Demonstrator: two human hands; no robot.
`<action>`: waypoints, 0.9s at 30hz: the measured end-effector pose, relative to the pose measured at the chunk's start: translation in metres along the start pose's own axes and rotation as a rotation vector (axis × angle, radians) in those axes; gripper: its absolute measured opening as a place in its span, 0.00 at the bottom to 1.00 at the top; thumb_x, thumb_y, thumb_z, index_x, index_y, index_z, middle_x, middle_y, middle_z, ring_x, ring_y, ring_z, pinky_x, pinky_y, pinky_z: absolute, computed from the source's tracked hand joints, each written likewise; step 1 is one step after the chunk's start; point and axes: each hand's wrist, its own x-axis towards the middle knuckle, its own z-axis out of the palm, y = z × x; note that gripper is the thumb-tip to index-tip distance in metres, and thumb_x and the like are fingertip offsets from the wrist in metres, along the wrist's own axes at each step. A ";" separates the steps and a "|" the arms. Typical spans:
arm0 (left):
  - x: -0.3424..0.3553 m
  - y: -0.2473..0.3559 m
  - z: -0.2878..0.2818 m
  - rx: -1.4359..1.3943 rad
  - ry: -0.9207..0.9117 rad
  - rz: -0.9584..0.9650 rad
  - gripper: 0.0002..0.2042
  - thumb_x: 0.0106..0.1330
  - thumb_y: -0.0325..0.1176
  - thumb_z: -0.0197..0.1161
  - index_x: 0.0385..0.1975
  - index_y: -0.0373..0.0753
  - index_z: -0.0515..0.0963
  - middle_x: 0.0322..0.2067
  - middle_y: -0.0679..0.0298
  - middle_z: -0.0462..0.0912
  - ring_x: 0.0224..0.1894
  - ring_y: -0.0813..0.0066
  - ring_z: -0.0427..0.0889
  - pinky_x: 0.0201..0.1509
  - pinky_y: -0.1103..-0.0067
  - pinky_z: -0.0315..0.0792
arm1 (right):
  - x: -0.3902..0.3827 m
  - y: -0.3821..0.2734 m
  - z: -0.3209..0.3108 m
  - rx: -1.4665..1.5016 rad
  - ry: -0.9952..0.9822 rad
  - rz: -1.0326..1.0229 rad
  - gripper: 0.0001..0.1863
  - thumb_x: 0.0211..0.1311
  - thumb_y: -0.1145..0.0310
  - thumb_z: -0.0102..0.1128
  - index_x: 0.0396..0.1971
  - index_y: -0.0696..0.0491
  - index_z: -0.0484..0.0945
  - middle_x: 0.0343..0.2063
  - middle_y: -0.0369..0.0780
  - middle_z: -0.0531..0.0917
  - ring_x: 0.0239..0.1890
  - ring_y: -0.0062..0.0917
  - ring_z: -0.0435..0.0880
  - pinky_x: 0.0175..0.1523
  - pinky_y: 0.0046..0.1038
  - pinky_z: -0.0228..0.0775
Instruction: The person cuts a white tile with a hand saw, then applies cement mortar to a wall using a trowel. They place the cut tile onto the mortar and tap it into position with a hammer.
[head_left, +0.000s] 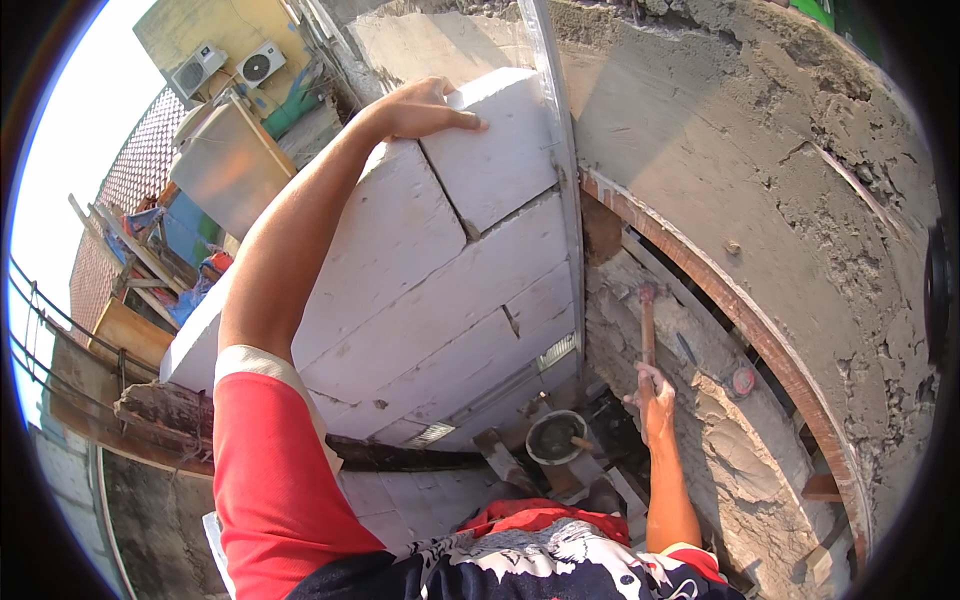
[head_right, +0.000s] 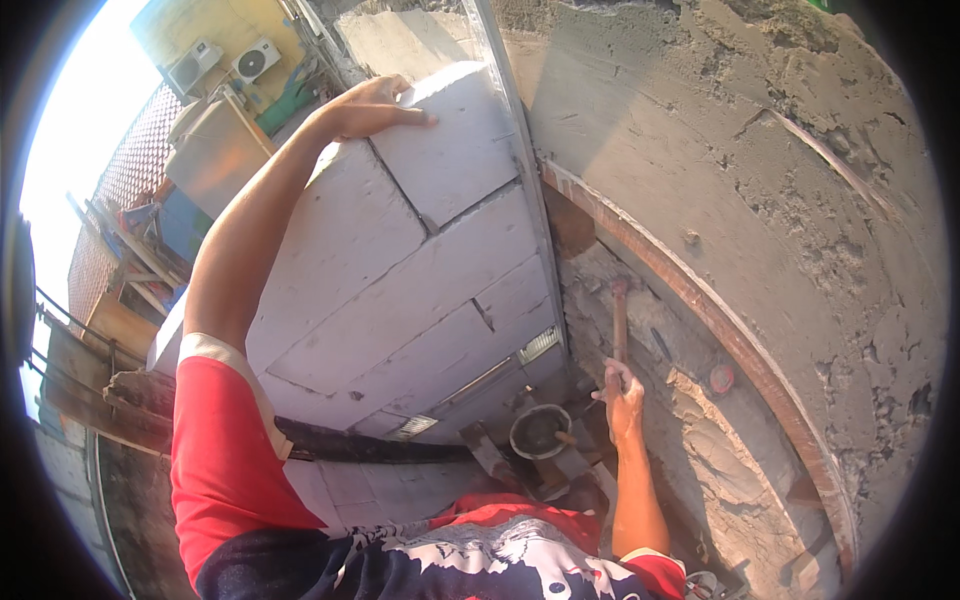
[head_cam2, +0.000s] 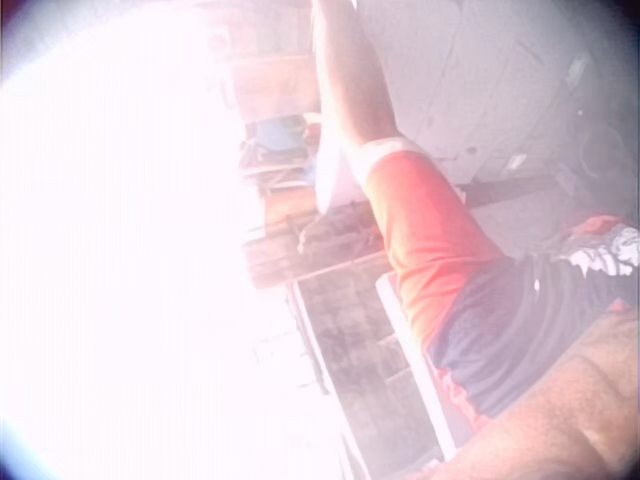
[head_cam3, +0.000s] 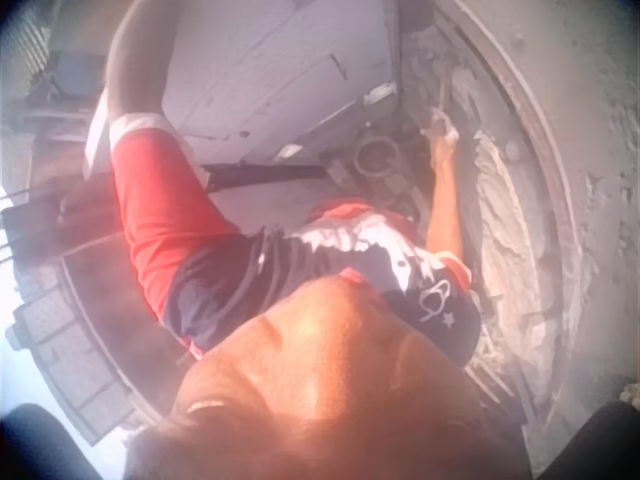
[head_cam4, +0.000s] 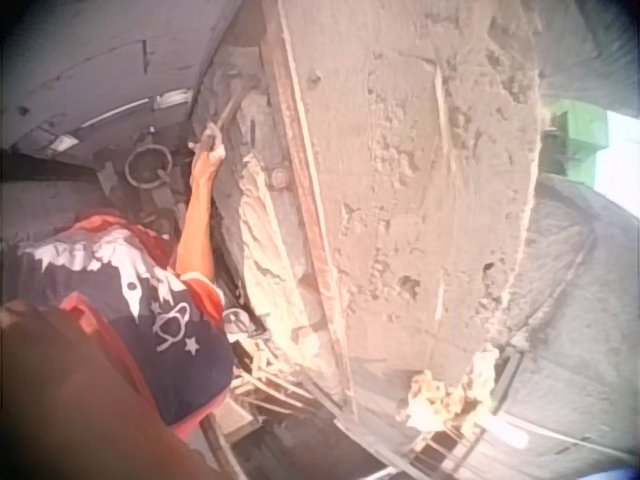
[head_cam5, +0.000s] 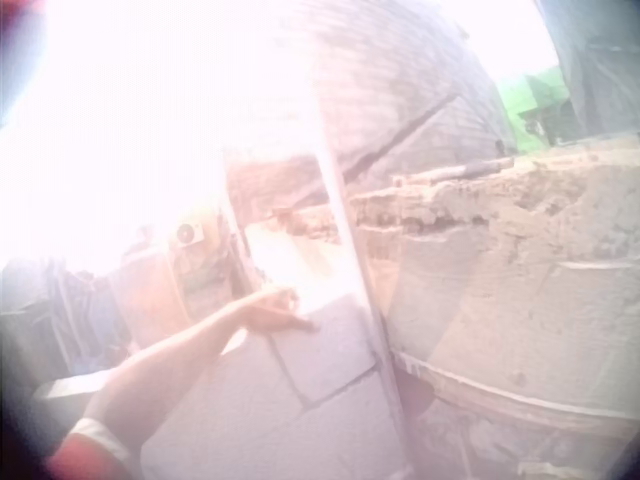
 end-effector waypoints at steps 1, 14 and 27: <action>-0.001 -0.001 0.000 0.025 0.012 0.005 0.40 0.54 0.62 0.75 0.55 0.31 0.80 0.48 0.47 0.85 0.53 0.57 0.84 0.57 0.67 0.77 | 0.000 -0.002 0.001 -0.006 0.001 -0.005 0.25 0.78 0.55 0.58 0.57 0.63 0.81 0.32 0.33 0.74 0.32 0.17 0.75 0.41 0.27 0.84; -0.002 -0.005 0.007 0.053 0.027 0.015 0.45 0.52 0.63 0.75 0.62 0.32 0.77 0.56 0.43 0.83 0.59 0.49 0.84 0.63 0.63 0.76 | -0.003 0.006 0.004 -0.008 -0.030 -0.046 0.35 0.75 0.44 0.62 0.60 0.65 0.79 0.25 0.31 0.71 0.27 0.16 0.72 0.41 0.29 0.82; -0.014 0.010 0.000 0.052 -0.010 0.007 0.46 0.50 0.60 0.76 0.66 0.35 0.75 0.57 0.44 0.83 0.58 0.50 0.85 0.62 0.62 0.78 | 0.003 0.015 0.015 -0.037 -0.038 -0.007 0.27 0.80 0.51 0.57 0.62 0.60 0.79 0.25 0.27 0.67 0.27 0.13 0.69 0.43 0.27 0.80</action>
